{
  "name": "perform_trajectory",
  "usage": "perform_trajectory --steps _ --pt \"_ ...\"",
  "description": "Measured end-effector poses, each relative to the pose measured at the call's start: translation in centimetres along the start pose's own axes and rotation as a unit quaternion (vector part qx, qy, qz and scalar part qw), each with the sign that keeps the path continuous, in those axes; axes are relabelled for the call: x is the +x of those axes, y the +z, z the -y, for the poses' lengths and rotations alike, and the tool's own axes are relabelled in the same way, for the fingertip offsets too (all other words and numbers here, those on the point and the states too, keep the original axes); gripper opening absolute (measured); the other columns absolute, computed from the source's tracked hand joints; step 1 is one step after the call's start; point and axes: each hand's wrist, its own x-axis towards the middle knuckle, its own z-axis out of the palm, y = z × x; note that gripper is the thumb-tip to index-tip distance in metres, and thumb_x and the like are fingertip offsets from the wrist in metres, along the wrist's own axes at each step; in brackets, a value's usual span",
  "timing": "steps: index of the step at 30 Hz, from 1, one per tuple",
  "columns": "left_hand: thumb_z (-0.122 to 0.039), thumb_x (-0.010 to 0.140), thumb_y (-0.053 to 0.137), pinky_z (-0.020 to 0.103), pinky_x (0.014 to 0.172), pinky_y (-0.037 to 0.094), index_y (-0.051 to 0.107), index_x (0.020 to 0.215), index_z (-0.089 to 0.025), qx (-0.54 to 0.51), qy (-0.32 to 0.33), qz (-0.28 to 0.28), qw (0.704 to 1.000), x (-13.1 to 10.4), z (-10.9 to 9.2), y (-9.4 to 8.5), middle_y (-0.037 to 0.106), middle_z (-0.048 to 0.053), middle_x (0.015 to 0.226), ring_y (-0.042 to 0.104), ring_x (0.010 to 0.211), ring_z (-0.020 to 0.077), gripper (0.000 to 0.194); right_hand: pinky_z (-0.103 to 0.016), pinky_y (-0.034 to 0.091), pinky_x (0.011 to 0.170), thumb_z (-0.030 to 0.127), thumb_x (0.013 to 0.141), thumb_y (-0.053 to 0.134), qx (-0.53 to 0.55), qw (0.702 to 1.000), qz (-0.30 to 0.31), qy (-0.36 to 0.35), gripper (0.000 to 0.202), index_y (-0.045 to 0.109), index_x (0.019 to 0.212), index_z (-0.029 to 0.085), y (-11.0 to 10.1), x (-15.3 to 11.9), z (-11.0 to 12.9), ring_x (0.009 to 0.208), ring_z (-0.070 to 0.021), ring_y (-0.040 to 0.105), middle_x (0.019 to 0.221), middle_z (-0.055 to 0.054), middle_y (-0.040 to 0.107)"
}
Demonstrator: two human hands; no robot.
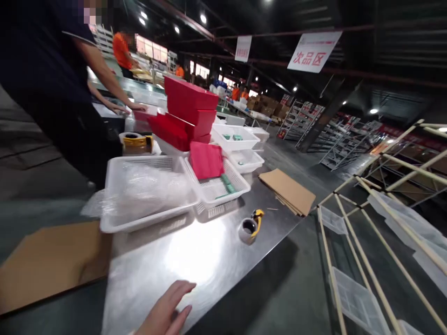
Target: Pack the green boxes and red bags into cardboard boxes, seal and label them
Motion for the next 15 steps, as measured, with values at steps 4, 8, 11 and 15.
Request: perform_trajectory --steps 4,8,11,15 --pt "-0.025 0.088 0.051 0.046 0.106 0.049 0.053 0.14 -0.011 0.021 -0.024 0.042 0.999 17.3 -5.4 12.8 0.059 0.02 0.132 0.057 0.123 0.0301 0.053 -0.029 0.06 0.069 0.032 0.088 0.067 0.001 0.998 -0.009 -0.056 0.018 0.071 0.106 0.03 -9.4 4.9 -10.4 0.087 -0.0205 0.07 0.102 -0.003 0.073" --pt "-0.022 0.087 0.054 0.05 0.106 0.044 0.051 0.142 -0.008 0.127 -0.15 0.115 0.974 25.1 -7.0 21.3 0.057 0.022 0.132 0.055 0.121 0.0345 0.057 -0.024 0.059 0.067 0.025 0.092 0.057 0.034 0.997 0.027 -0.064 0.019 0.074 0.1 0.025 -17.9 14.0 -18.6 0.072 -0.0175 0.072 0.082 -0.003 0.075" --pt "-0.021 0.091 0.05 0.051 0.101 0.042 0.051 0.145 -0.012 0.227 -0.175 0.157 0.945 25.9 -7.0 22.9 0.062 0.02 0.124 0.058 0.112 0.0349 0.055 -0.028 0.058 0.074 0.031 0.094 0.052 0.003 0.997 0.073 -0.007 0.026 0.076 0.094 0.021 -21.2 21.6 -23.3 0.079 -0.0191 0.072 0.086 -0.007 0.075" --pt "-0.02 0.096 0.041 0.05 0.098 0.041 0.046 0.15 -0.018 0.267 -0.182 0.205 0.924 26.0 -7.6 22.2 0.066 0.016 0.118 0.058 0.108 0.0333 0.055 -0.036 0.057 0.088 0.029 0.087 0.057 -0.077 0.982 0.149 0.091 0.025 0.076 0.097 0.016 -21.2 31.1 -30.0 0.087 -0.0226 0.071 0.091 -0.01 0.076"
